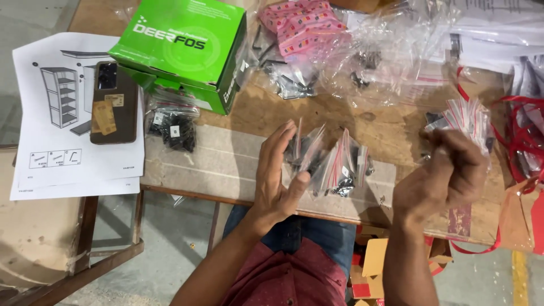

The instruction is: Sort and pack small metal hardware components into plastic zip-lock bags at a workbench.

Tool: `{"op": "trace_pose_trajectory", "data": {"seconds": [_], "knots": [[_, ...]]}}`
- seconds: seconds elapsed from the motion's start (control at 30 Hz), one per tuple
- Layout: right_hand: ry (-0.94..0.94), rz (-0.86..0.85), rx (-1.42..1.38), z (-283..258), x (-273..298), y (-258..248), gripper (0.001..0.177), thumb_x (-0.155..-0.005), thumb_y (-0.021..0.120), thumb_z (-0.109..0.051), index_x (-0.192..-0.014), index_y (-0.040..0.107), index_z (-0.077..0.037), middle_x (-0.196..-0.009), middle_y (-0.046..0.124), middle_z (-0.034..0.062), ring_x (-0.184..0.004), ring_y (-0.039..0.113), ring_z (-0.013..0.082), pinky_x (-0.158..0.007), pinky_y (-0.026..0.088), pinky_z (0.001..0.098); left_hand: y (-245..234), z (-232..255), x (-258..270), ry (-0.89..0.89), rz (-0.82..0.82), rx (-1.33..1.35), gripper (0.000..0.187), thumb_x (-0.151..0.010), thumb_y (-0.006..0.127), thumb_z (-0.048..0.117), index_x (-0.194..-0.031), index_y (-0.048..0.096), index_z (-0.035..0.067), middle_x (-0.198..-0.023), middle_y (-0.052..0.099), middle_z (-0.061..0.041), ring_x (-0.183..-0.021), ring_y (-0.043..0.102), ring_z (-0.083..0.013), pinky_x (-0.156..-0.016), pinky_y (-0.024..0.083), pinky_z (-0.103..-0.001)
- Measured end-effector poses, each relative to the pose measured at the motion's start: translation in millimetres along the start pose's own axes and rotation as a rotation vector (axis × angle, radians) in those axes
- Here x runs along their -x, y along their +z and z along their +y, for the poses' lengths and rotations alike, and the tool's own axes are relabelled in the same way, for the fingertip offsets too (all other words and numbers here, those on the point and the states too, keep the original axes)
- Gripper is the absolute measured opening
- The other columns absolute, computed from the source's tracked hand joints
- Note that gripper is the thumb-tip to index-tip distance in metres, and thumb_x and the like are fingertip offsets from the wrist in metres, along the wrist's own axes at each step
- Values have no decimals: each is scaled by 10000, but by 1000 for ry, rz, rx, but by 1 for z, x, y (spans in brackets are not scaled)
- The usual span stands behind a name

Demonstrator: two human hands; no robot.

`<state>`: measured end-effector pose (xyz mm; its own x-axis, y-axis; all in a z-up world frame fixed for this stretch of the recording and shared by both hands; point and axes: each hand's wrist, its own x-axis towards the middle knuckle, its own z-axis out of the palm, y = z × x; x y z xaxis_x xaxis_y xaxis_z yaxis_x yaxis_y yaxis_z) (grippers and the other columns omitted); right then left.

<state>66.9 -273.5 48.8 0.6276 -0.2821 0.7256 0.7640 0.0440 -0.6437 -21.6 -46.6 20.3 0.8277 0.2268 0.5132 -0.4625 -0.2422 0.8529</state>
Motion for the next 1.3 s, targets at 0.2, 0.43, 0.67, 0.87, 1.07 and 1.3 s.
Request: {"op": "trace_pose_trajectory", "data": {"seconds": [0.2, 0.43, 0.67, 0.87, 1.07, 1.3], "knots": [[-122, -640, 399, -2, -90, 92, 263, -1014, 510, 191, -1210, 650, 87, -1209, 678, 170, -1056, 670, 209, -963, 551, 295, -2, -1, -3, -9, 11, 15, 692, -1117, 473, 511, -1573, 393, -3, -1625, 419, -222, -1561, 409, -370, -1308, 330, -486], [-157, -943, 370, 124, -155, 148, 339, -937, 497, 218, -1171, 679, 53, -1099, 746, 121, -1033, 718, 141, -939, 569, 261, -6, -10, -2, 7, 87, -22, 606, -1137, 442, 455, -1566, 433, 28, -1630, 468, -189, -1504, 448, -331, -1286, 340, -438], [-253, -1434, 834, 97, -112, 156, 426, -755, 621, 107, -1132, 745, -49, -1036, 711, 204, -940, 681, 404, -843, 556, 494, -9, -15, -4, -86, 37, 230, 633, -1135, 494, 476, -1564, 443, 13, -1540, 493, -187, -1449, 482, -330, -1261, 357, -431], [-195, -1428, 1076, 104, -107, 174, 562, -827, 849, -178, -1343, 664, -51, -1211, 610, 254, -961, 649, 466, -784, 534, 545, -10, -21, -4, -79, 42, 217, 630, -1131, 498, 474, -1557, 442, 14, -1513, 516, -192, -1415, 516, -336, -1235, 395, -436], [-431, -1317, 903, 131, -121, 182, 362, -854, 818, -78, -1200, 712, -58, -1170, 642, 243, -1039, 653, 426, -852, 553, 497, -10, -20, -2, -111, 16, 236, 644, -1133, 491, 504, -1517, 455, -11, -1500, 525, -199, -1402, 525, -341, -1205, 401, -436], [-209, -1343, 904, 237, -127, 166, 172, -923, 666, 83, -1093, 642, 76, -1030, 652, 273, -977, 646, 414, -856, 525, 456, -10, -20, -2, -127, 14, 234, 643, -1145, 465, 506, -1529, 463, -9, -1486, 541, -202, -1403, 529, -345, -1233, 404, -448]]}}
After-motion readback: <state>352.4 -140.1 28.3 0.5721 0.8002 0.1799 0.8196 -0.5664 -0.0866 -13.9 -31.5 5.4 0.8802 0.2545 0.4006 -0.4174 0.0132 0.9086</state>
